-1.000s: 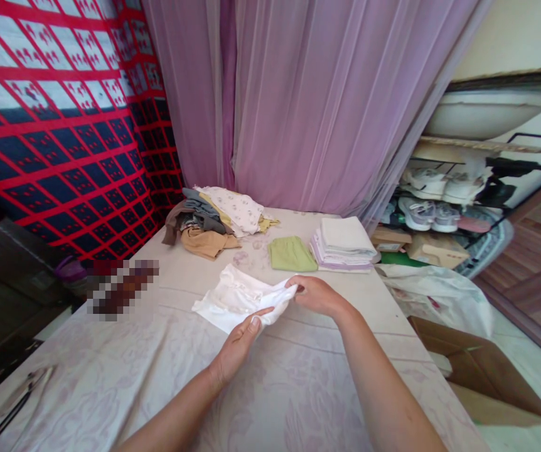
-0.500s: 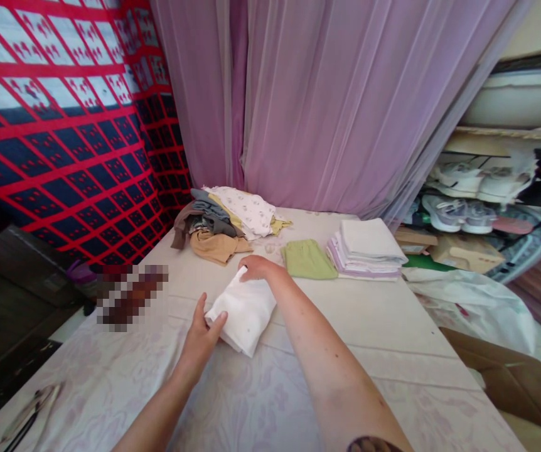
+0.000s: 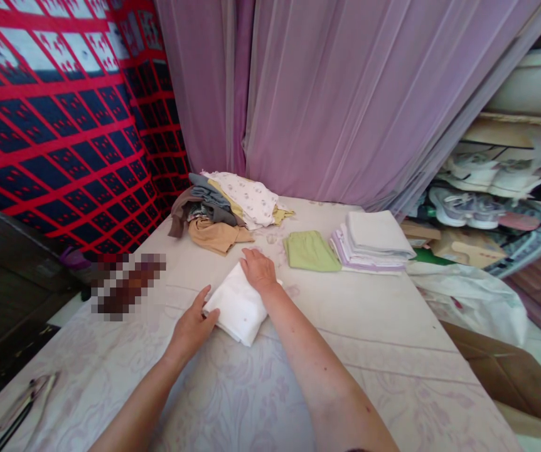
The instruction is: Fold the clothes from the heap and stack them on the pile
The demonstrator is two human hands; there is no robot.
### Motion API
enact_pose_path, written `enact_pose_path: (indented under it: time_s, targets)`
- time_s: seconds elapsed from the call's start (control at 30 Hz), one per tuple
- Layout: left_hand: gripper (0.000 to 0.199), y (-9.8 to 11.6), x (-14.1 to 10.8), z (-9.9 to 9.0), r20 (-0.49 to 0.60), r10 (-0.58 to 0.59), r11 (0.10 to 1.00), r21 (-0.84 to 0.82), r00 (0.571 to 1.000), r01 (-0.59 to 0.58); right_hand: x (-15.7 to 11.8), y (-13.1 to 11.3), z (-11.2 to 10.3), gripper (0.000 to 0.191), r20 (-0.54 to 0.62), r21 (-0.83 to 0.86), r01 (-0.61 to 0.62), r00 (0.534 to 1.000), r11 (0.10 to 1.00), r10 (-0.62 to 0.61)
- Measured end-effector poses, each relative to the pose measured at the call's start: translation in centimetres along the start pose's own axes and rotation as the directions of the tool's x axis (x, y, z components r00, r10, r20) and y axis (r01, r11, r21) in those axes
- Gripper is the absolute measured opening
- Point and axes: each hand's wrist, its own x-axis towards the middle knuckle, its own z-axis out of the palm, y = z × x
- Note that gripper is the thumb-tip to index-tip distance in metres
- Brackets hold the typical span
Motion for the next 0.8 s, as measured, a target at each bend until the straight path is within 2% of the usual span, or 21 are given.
enact_pose_path:
  time_s: [0.1, 0.17, 0.23, 0.3, 0.33, 0.4, 0.47, 0.53, 0.6, 0.67, 0.73, 0.8]
  targets:
    - [0.059, 0.1, -0.7, -0.9, -0.107, 0.169, 0.971, 0.188, 0.98, -0.147, -1.4, -0.1, -1.1, 0.042, -0.061, 0.028, 0.032, 0.998, 0.999, -0.03]
    - [0.051, -0.1, -0.8, -1.1, -0.151, 0.346, 0.914, 0.279, 0.926, -0.296, -3.3, -0.2, -1.4, 0.047, -0.067, 0.053, 0.093, 0.994, 0.994, -0.089]
    - [0.044, -0.5, -0.6, -0.8, -0.078, 0.507, 0.829, 0.316, 0.858, -0.461, -5.6, -0.3, -1.0, 0.053, 0.0, 0.057, 0.144, 0.99, 0.988, -0.144]
    - [0.044, -1.1, -0.2, -0.1, 0.06, 0.571, 0.777, 0.282, 0.819, -0.563, -7.5, -0.5, -0.1, 0.056, 0.092, 0.057, 0.148, 0.984, 0.987, -0.153]
    - [0.045, -1.4, 0.1, 0.2, 0.114, 0.575, 0.771, 0.256, 0.81, -0.583, -8.2, -0.5, 0.3, 0.057, 0.119, 0.057, 0.138, 0.982, 0.989, -0.144]
    - [0.048, -2.0, 0.4, 0.5, 0.156, 0.568, 0.78, 0.211, 0.808, -0.589, -8.9, -0.5, 0.8, 0.055, 0.141, 0.069, 0.121, 0.982, 0.99, -0.129]
    - [0.049, -2.2, 0.5, 0.2, 0.142, 0.565, 0.793, 0.178, 0.813, -0.582, -9.2, -0.3, 0.7, 0.051, 0.115, 0.102, 0.112, 0.986, 0.988, -0.124]
    - [0.046, -2.0, 0.4, -0.6, 0.098, 0.53, 0.825, 0.172, 0.843, -0.539, -9.8, -0.2, 0.1, 0.044, 0.049, 0.151, 0.112, 0.991, 0.982, -0.121]
    - [0.041, -1.3, 0.4, -1.5, 0.053, 0.437, 0.873, 0.217, 0.898, -0.438, -10.9, -0.3, -0.6, 0.039, -0.02, 0.204, 0.129, 0.992, 0.971, -0.127]
    - [0.036, -0.4, 0.8, -2.4, 0.066, 0.322, 0.895, 0.305, 0.944, -0.327, -12.2, -0.8, -1.0, 0.036, -0.045, 0.237, 0.166, 0.986, 0.957, -0.16]
    - [0.034, 0.6, 1.5, -3.1, 0.133, 0.205, 0.889, 0.389, 0.97, -0.242, -13.0, -1.3, -1.3, 0.036, -0.034, 0.245, 0.196, 0.98, 0.949, -0.194]
    - [0.034, 1.4, 2.4, -3.4, 0.21, 0.107, 0.874, 0.446, 0.972, -0.192, -12.6, -1.4, -1.6, 0.037, -0.023, 0.237, 0.182, 0.983, 0.954, -0.182]
